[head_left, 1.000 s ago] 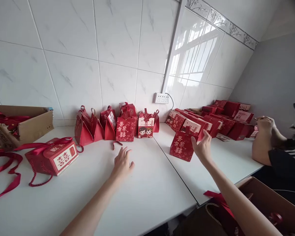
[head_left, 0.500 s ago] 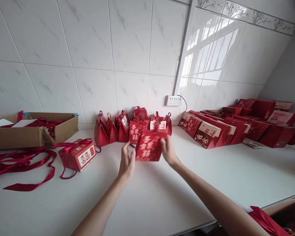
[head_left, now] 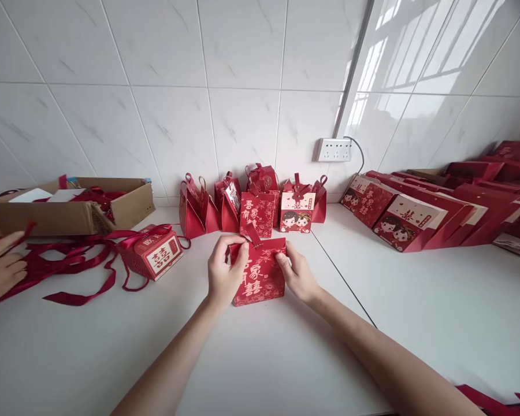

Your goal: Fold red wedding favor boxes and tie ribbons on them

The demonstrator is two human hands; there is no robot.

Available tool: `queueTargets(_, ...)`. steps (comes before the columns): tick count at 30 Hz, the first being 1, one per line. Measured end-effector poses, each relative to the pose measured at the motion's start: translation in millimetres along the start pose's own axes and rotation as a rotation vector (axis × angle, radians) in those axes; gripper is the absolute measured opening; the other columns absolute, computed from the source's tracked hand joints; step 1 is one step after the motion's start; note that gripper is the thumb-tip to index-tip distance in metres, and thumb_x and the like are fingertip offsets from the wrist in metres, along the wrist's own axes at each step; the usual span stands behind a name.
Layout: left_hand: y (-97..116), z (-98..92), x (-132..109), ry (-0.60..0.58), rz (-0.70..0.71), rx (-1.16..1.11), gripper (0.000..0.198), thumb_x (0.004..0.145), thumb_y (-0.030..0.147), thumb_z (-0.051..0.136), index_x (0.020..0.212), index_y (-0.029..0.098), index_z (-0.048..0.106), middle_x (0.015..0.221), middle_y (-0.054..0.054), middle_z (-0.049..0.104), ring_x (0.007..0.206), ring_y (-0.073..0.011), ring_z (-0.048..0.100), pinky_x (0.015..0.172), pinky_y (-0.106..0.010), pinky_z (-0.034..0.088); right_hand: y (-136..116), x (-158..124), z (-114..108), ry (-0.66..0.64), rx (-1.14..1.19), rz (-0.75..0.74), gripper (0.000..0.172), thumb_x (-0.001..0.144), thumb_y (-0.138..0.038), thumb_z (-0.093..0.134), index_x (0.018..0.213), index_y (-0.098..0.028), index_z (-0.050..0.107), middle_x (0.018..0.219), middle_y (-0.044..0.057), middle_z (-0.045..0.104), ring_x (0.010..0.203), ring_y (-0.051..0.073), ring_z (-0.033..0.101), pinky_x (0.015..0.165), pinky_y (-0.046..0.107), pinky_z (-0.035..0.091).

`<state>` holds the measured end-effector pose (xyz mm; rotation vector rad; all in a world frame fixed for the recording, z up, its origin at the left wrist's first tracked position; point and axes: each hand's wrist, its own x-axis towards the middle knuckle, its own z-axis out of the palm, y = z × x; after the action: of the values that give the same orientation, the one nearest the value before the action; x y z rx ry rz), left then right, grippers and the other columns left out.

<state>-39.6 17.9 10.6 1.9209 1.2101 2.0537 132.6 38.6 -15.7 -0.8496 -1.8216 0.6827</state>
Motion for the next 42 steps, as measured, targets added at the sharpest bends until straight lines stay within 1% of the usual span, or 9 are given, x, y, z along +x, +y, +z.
queueTargets(3, 8, -1.8, 1, -0.051, 0.059, 0.038, 0.003, 0.085, 0.018, 0.057, 0.082, 0.02, 0.057, 0.078, 0.001, 0.062, 0.076, -0.0111, 0.06, 0.071, -0.022, 0.049, -3, -5, 2, 0.03, -0.028, -0.06, 0.026, 0.096, -0.036, 0.037, 0.115, -0.021, 0.047, 0.105, 0.009, 0.065, 0.092, 0.022, 0.063, 0.081, 0.036, 0.052)
queueTargets(7, 14, -1.7, 3, -0.084, 0.115, 0.056, 0.006, 0.085, 0.014, 0.056, 0.084, 0.02, 0.056, 0.078, 0.002, 0.062, 0.075, -0.0098, 0.06, 0.07, -0.02, 0.049, -7, -7, 5, 0.215, -0.113, -0.339, 0.045, 0.092, -0.021, 0.045, 0.134, -0.025, 0.03, 0.118, 0.012, 0.052, 0.109, 0.023, 0.055, 0.089, 0.04, 0.05)
queueTargets(10, 14, -0.4, 2, -0.085, 0.188, 0.067, 0.007, 0.086, 0.013, 0.053, 0.086, 0.02, 0.056, 0.08, 0.0, 0.062, 0.079, -0.0112, 0.061, 0.073, -0.022, 0.05, -13, -6, 4, 0.211, -0.244, -0.458, 0.043, 0.089, -0.01, 0.042, 0.129, -0.027, 0.037, 0.116, 0.011, 0.045, 0.112, 0.023, 0.051, 0.091, 0.042, 0.05)
queueTargets(14, 16, -2.1, 1, -0.168, 0.205, 0.036, 0.003, 0.086, 0.02, 0.054, 0.087, 0.02, 0.056, 0.088, -0.004, 0.065, 0.085, -0.0154, 0.062, 0.076, -0.028, 0.052, -19, -6, 0, 0.165, -0.324, -0.502, 0.042, 0.086, -0.006, 0.042, 0.123, -0.026, 0.044, 0.109, 0.01, 0.042, 0.107, 0.023, 0.05, 0.086, 0.042, 0.052)
queueTargets(17, 18, -4.4, 1, -0.229, 0.174, 0.01, 0.006, 0.085, 0.022, 0.055, 0.088, 0.02, 0.06, 0.089, -0.004, 0.066, 0.084, -0.016, 0.063, 0.076, -0.029, 0.053, -21, -7, -1, 0.146, -0.333, -0.513, 0.042, 0.084, -0.005, 0.043, 0.121, -0.025, 0.045, 0.103, 0.009, 0.044, 0.102, 0.023, 0.049, 0.082, 0.041, 0.053)
queueTargets(24, 24, -4.2, 2, -0.254, 0.126, -0.025, 0.013, 0.084, 0.017, 0.055, 0.09, 0.019, 0.066, 0.089, -0.004, 0.069, 0.085, -0.0162, 0.064, 0.079, -0.029, 0.053, -28, -7, -2, 0.172, -0.315, -0.519, 0.031, 0.087, -0.008, 0.043, 0.111, -0.025, 0.05, 0.089, 0.005, 0.046, 0.085, 0.02, 0.05, 0.069, 0.036, 0.05)
queueTargets(29, 30, -4.3, 0, -0.284, 0.124, -0.108, 0.014, 0.082, 0.014, 0.055, 0.086, 0.018, 0.067, 0.084, -0.003, 0.068, 0.08, -0.0147, 0.064, 0.073, -0.026, 0.053, -35, -12, -1, 0.239, -0.167, -0.447, 0.038, 0.085, -0.014, 0.05, 0.12, -0.024, 0.038, 0.087, 0.003, 0.049, 0.074, 0.017, 0.052, 0.064, 0.032, 0.048)
queueTargets(34, 34, -3.4, -3, -0.261, 0.169, -0.107, 0.017, 0.081, 0.011, 0.054, 0.087, 0.018, 0.068, 0.085, -0.003, 0.068, 0.079, -0.0145, 0.065, 0.072, -0.026, 0.053, -42, -13, -2, 0.203, -0.095, -0.349, 0.007, 0.087, -0.017, 0.049, 0.092, -0.022, 0.046, 0.08, 0.002, 0.053, 0.069, 0.015, 0.054, 0.061, 0.029, 0.046)
queueTargets(42, 36, -3.1, -5, -0.247, 0.13, -0.104, 0.016, 0.08, 0.012, 0.055, 0.085, 0.019, 0.069, 0.083, -0.003, 0.07, 0.077, -0.0154, 0.066, 0.07, -0.026, 0.055, -48, -13, 1, 0.243, -0.098, -0.317, 0.01, 0.086, -0.016, 0.05, 0.081, -0.023, 0.045, 0.072, -0.002, 0.049, 0.061, 0.012, 0.049, 0.054, 0.025, 0.041)
